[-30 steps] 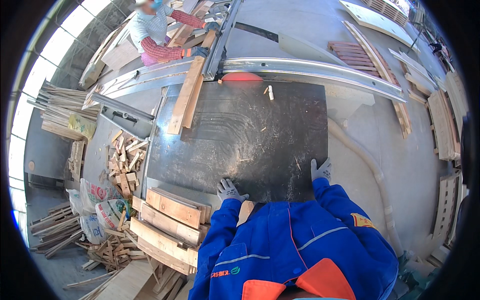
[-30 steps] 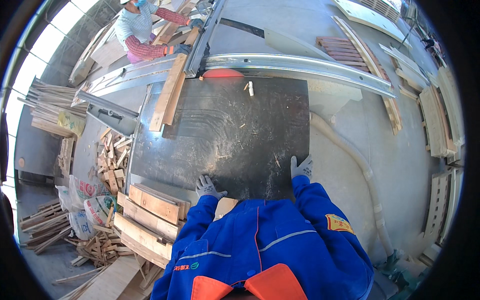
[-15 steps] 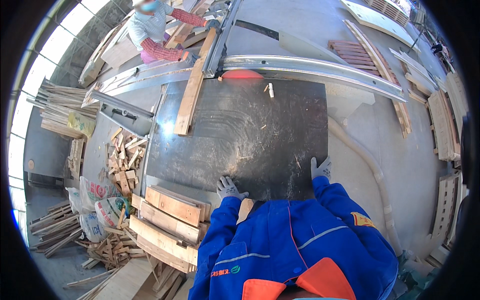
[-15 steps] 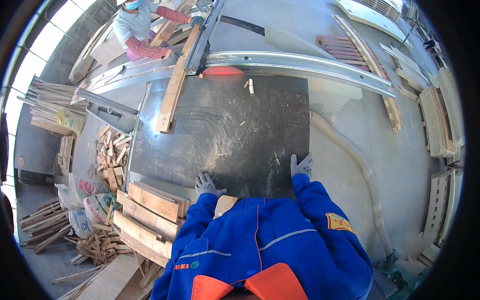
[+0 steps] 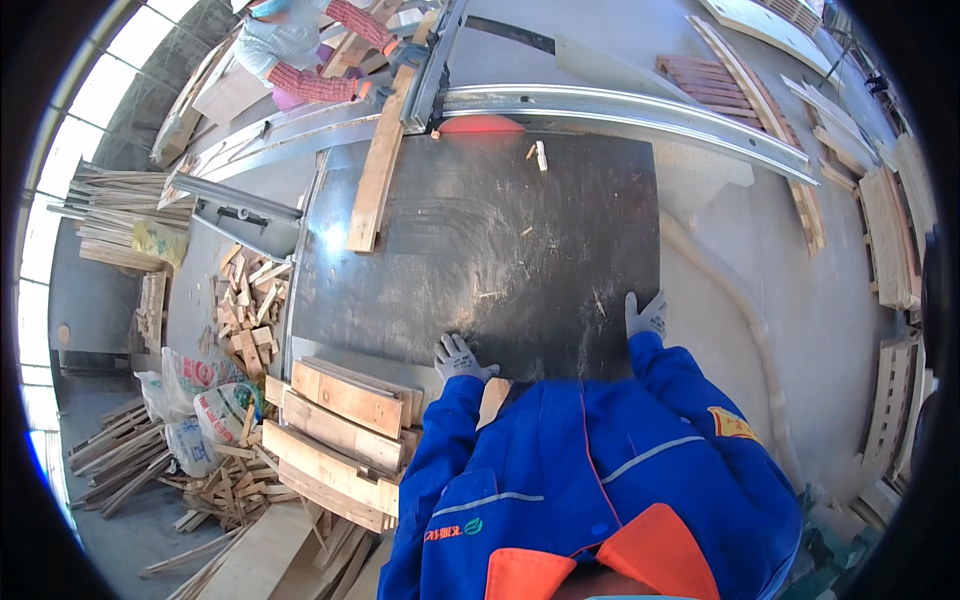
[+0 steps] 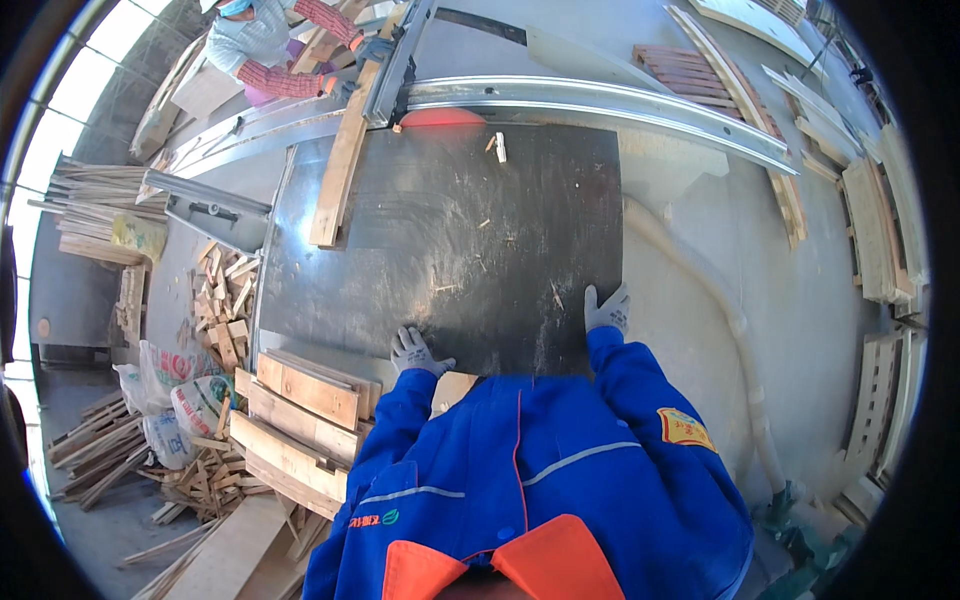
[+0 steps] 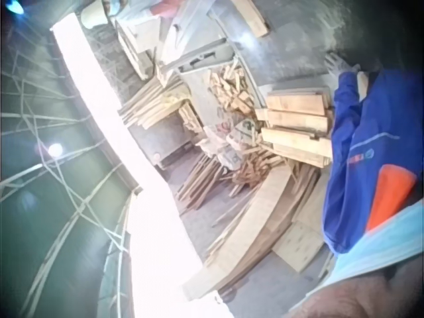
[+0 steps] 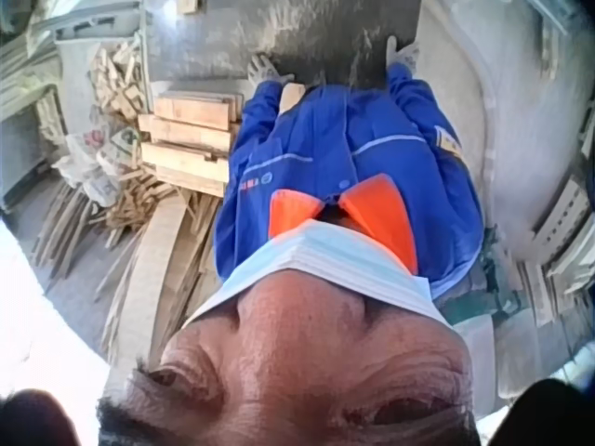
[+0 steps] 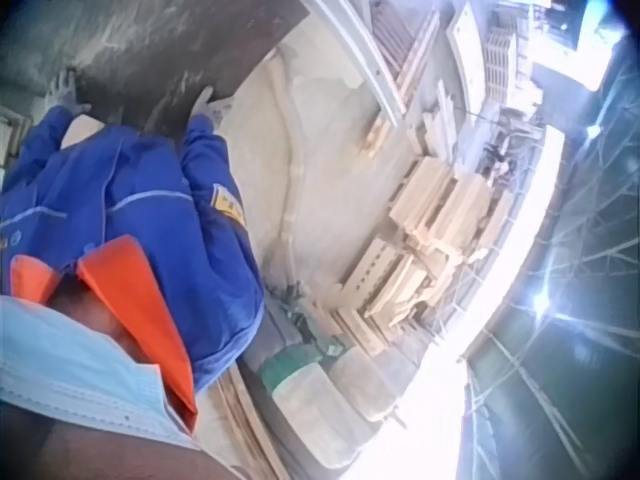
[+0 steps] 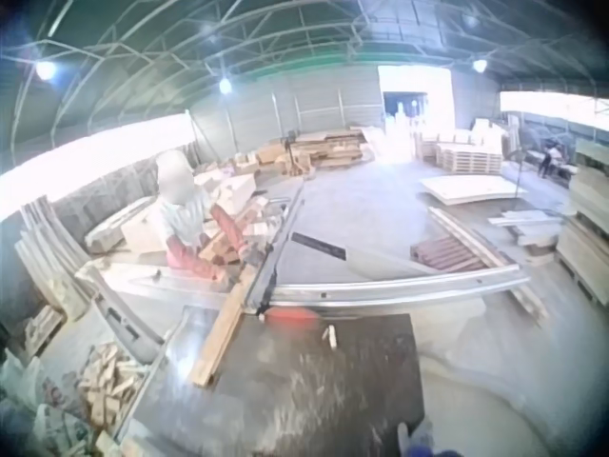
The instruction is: The person repeatedly picks up small wooden planks from a table saw and stacks them on the floor. The camera wearer handles the planks one at a time, placing them in a growing pile. Another worker is visible in the background also handling wood.
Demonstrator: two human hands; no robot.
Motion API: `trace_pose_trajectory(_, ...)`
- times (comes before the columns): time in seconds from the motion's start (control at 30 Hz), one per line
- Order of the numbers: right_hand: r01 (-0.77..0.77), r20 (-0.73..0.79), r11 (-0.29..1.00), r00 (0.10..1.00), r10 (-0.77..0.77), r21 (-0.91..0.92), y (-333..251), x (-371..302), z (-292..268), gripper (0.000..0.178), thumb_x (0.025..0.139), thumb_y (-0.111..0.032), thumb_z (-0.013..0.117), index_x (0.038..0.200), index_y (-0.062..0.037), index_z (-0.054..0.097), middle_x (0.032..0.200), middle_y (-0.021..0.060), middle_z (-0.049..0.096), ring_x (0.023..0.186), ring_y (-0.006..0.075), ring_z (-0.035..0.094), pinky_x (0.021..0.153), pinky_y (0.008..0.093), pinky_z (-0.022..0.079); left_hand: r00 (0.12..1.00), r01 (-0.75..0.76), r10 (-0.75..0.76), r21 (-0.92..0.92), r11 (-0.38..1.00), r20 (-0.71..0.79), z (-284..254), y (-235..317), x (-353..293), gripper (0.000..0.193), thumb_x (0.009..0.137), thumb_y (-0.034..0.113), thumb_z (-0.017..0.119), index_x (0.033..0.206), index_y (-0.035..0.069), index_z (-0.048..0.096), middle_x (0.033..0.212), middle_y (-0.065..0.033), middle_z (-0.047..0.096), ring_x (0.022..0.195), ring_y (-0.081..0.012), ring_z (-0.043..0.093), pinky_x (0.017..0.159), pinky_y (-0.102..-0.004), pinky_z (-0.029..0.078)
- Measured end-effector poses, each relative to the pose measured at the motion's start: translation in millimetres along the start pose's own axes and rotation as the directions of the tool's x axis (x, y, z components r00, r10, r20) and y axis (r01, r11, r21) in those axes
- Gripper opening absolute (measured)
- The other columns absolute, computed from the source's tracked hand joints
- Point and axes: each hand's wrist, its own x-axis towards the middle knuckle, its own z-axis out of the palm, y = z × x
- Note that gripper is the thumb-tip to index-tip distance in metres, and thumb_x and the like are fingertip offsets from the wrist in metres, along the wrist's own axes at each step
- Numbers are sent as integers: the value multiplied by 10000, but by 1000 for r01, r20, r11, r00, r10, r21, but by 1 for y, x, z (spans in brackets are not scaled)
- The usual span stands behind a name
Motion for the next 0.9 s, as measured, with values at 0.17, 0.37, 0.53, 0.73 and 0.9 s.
trace_pose_trajectory(0.17, -7, 24, 1000, 1000, 7, 5, -4, -2, -5, 951, 891, -649, 547, 1527, -5, 256, 1498, 293, 376, 1374, 438, 395, 1113, 506, 359, 998, -14, 14, 4, 1000, -55, 12, -2, 4, 1252, 633, 678, 788, 1545, 27, 229, 1597, -212, 222, 1469, -418, 212, 1182, -521, 239)
trace_pose_trajectory(0.37, 33, -21, 999, 999, -32, 13, -9, -3, -11, 937, 889, -637, 557, 1514, 2, 275, 1448, 271, 424, 1310, 434, 455, 1069, 506, 400, 1000, 14, -14, 37, 999, 2, 2, 2, 3, 1248, 646, 696, 772, 1549, 32, 223, 1604, -202, 218, 1469, -405, 219, 1187, -505, 233)
trace_pose_trajectory(0.53, 30, -26, 1000, 999, -31, -9, -9, -1, -8, 935, 892, -630, 557, 1515, 7, 273, 1443, 276, 429, 1298, 440, 467, 1059, 507, 409, 999, 52, -53, -95, 994, -8, 0, 1, 14, 1153, 691, 646, 764, 1533, 39, 261, 1578, -199, 268, 1459, -404, 240, 1178, -525, 229)
trace_pose_trajectory(0.73, 0, 5, 1000, 1000, 0, 10, -16, -1, -14, 935, 898, -627, 551, 1526, 0, 255, 1456, 284, 417, 1310, 446, 456, 1065, 509, 403, 878, -6, -76, -169, 986, -473, -10, 2, 62, 1118, 674, 607, 770, 1509, 33, 297, 1534, -194, 333, 1427, -406, 295, 1154, -534, 261)
trace_pose_trajectory(0.9, -4, -20, 1000, 1000, 4, -20, -18, -3, -16, 929, 894, -606, 573, 1520, 8, 264, 1427, 276, 441, 1286, 432, 480, 1041, 505, 426, 735, -113, -19, -151, 982, -677, -94, 16, 148, 1159, 633, 614, 809, 1495, 21, 309, 1519, -203, 349, 1412, -414, 320, 1153, -514, 292)
